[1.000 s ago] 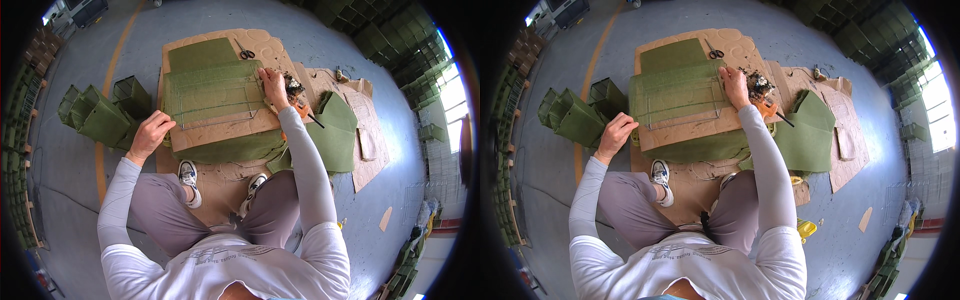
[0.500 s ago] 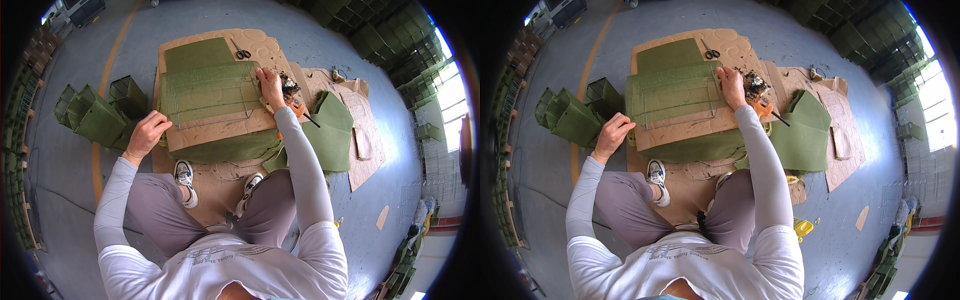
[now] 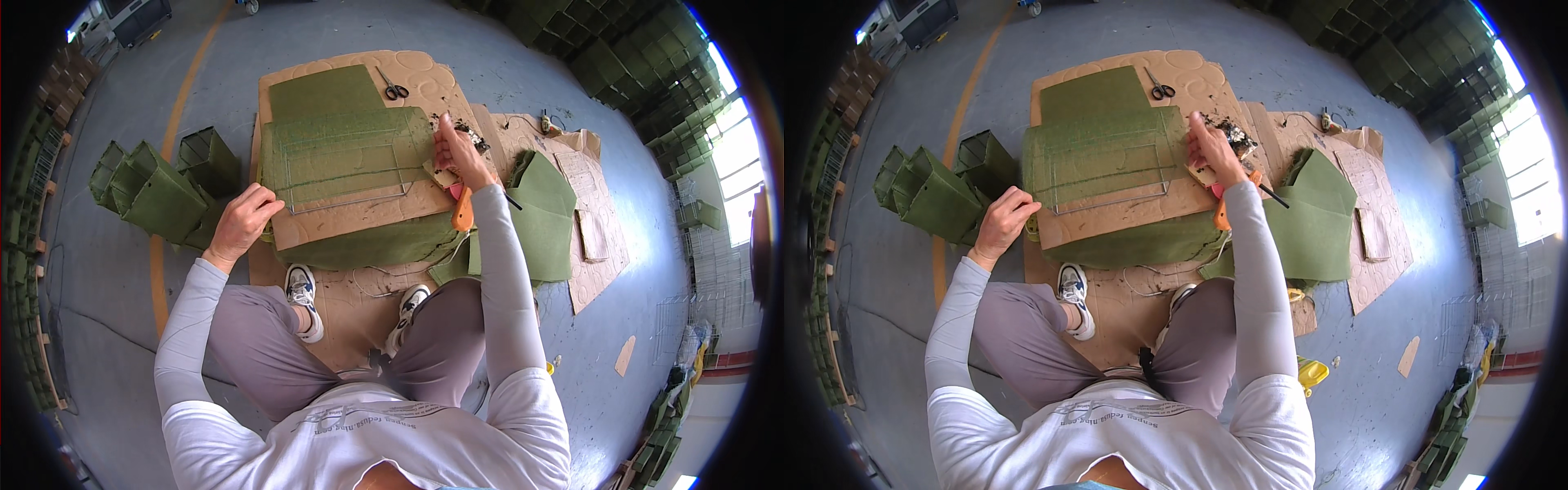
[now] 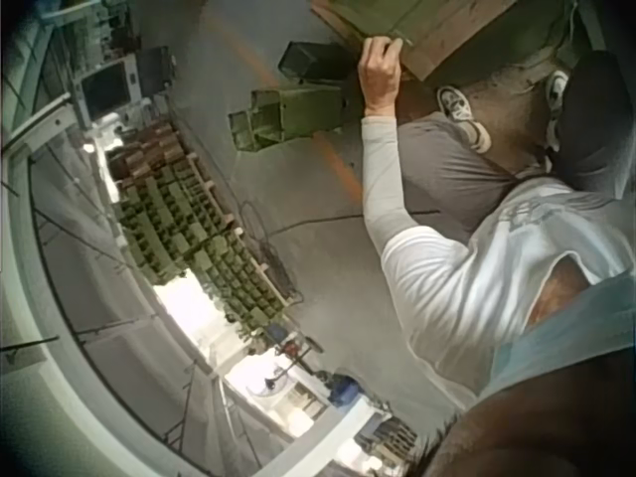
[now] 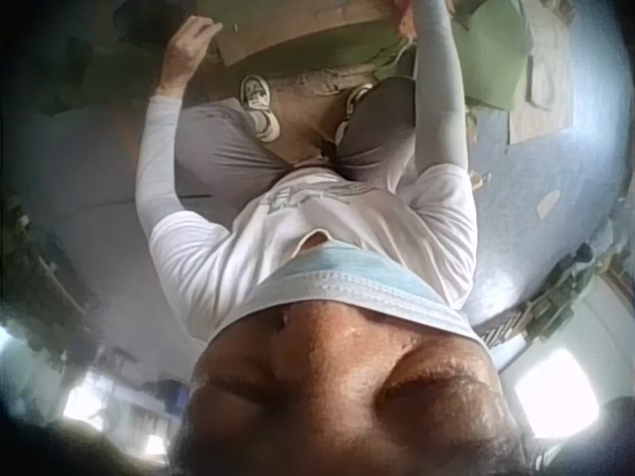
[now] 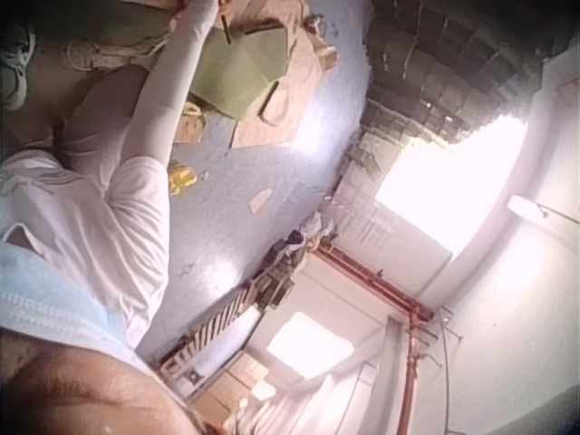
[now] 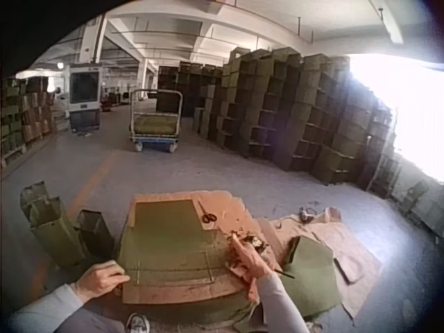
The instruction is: The person sits on the floor and assembles green fabric-covered boxes using a hot glue gun. They apply glue to the edges of the fabric and press them onto a wire frame, then place the finished unit aside and repeat the process with new materials.
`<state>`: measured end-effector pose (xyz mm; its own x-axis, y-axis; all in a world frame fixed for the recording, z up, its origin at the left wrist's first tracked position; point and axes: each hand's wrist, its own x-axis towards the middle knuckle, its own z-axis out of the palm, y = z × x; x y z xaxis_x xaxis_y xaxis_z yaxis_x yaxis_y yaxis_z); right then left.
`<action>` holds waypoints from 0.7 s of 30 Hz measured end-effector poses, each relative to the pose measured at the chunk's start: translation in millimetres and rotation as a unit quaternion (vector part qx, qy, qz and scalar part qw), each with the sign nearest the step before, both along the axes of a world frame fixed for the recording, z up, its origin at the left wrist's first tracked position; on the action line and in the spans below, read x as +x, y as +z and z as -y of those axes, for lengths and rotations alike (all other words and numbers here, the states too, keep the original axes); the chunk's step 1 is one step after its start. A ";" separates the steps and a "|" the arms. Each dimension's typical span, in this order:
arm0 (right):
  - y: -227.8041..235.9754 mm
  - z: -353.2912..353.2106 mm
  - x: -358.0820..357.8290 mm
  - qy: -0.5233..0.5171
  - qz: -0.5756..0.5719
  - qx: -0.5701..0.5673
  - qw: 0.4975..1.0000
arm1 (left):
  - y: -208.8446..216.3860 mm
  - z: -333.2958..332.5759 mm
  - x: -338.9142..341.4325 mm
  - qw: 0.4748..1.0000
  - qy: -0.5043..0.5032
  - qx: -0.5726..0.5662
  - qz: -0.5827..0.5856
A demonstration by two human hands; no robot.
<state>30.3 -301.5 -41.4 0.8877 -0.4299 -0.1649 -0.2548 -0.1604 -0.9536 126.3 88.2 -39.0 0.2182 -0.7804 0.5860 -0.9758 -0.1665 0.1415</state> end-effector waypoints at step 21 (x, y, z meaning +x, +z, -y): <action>-18.1 8.6 -20.6 0.138 0.029 -0.053 0.989 | -2.8 -2.0 0.7 1.000 -0.006 0.019 -0.002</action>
